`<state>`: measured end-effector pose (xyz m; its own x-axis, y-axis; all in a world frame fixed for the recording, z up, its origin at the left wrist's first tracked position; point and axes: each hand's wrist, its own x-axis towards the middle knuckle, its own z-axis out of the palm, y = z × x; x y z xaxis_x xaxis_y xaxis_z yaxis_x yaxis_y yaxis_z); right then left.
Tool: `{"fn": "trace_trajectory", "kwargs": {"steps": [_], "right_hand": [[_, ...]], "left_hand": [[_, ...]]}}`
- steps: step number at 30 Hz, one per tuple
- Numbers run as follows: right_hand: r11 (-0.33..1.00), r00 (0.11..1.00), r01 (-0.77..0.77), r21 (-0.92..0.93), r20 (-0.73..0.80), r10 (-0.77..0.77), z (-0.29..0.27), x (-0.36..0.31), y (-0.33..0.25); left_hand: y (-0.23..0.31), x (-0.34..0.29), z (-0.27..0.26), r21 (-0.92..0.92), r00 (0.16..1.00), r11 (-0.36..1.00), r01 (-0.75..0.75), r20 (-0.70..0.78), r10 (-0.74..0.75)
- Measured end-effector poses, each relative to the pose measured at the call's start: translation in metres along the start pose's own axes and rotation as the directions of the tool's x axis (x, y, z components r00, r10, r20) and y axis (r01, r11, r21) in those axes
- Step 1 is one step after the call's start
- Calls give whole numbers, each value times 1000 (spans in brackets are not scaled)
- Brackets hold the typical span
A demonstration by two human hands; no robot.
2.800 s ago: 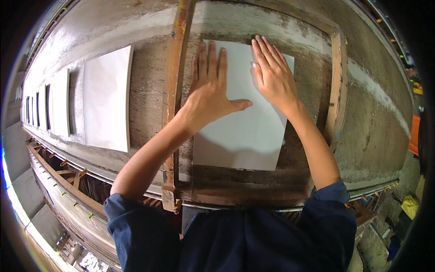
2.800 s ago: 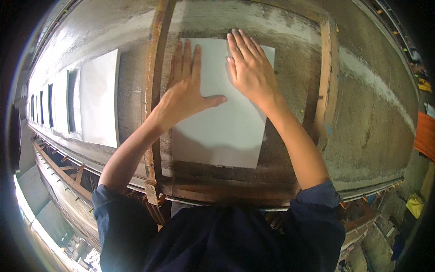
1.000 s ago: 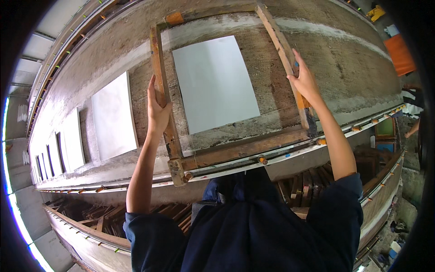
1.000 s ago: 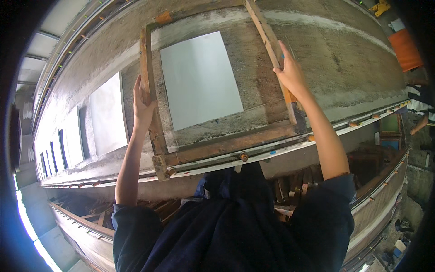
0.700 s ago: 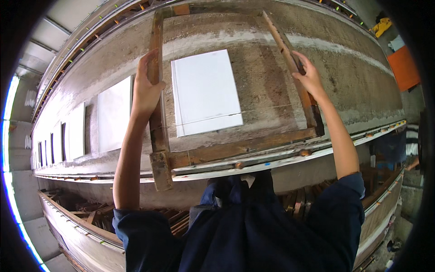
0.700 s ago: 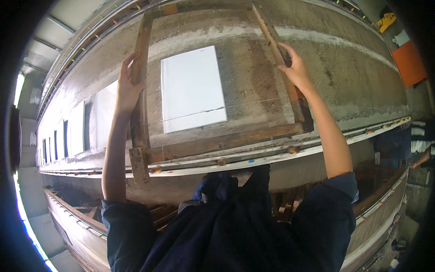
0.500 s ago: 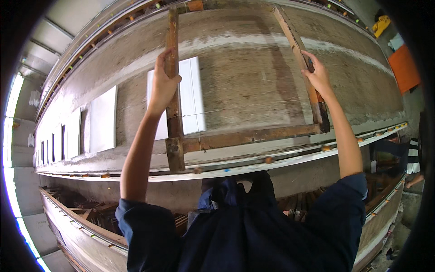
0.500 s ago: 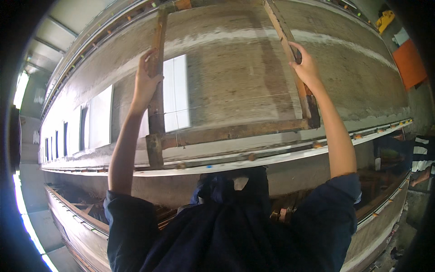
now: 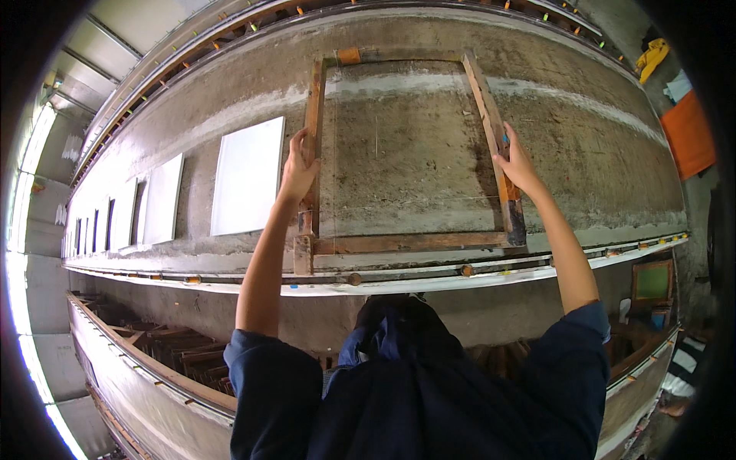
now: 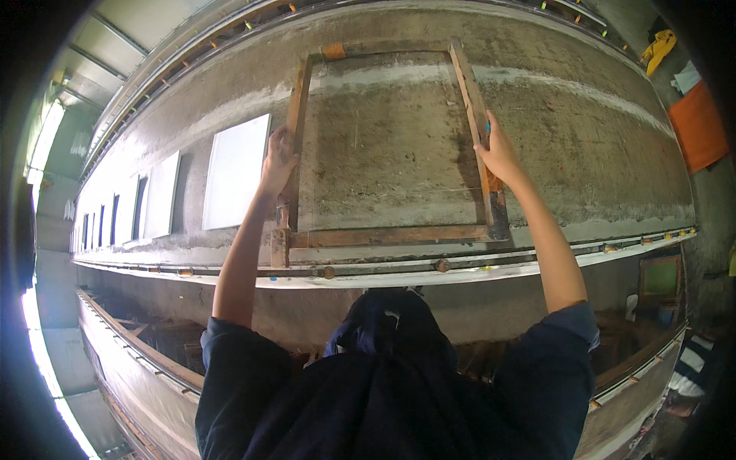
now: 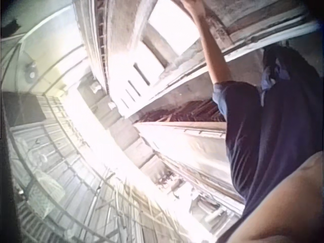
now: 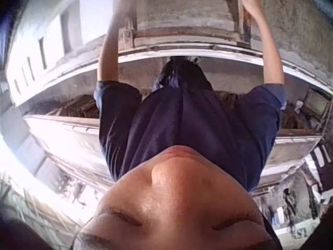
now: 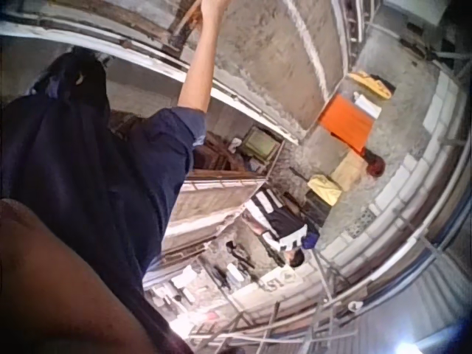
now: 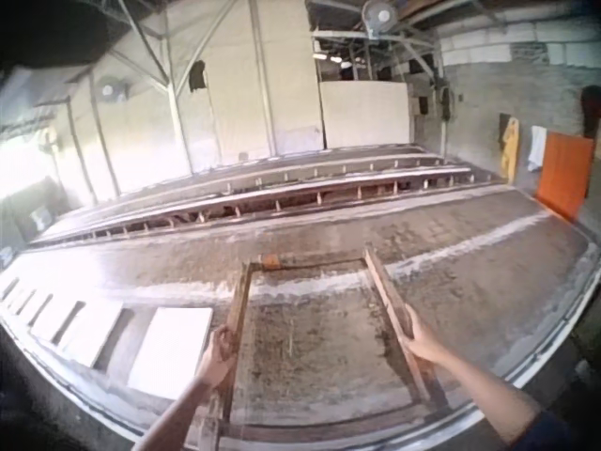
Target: The person repeatedly picks up white rectangular panels from a conveyor belt and places them into a wooden frame. They smooth the panels with their hands and then remove the frame, continuing the cycle with additional panels.
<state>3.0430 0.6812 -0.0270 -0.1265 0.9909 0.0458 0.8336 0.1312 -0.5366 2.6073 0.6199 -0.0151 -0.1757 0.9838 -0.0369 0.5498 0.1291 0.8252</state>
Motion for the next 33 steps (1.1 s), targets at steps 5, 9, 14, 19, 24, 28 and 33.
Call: {"fn": "trace_trajectory", "kwargs": {"steps": [5, 9, 14, 19, 24, 28, 33], "right_hand": [[989, 986, -83, 120, 156, 64, 8, -20, -13], [981, 983, -26, 190, 181, -9, 16, -26, -8], [988, 979, -55, 146, 203, 24, -2, -42, -5], [989, 981, -49, 139, 192, 22, -24, -40, 21], [999, 982, -46, -16, 185, 48, -30, -45, 34], [939, 990, -83, -332, 76, 115, -21, -53, 6], [837, 982, 69, -543, -112, -153, -12, -70, 1]], "left_hand": [[-36, -21, 4, -6, 998, 998, -61, 8, 61], [-78, -26, -3, -68, 972, 970, -233, -55, 230], [-35, -47, 15, 18, 994, 995, -101, -35, 102], [-22, -47, 49, 168, 973, 965, -202, -81, 217], [4, -47, 60, 319, 979, 932, -175, -47, 200], [21, -54, 61, 461, 989, 883, -89, -64, 133], [34, -57, 68, 514, 992, 857, 38, -124, 30]]}}
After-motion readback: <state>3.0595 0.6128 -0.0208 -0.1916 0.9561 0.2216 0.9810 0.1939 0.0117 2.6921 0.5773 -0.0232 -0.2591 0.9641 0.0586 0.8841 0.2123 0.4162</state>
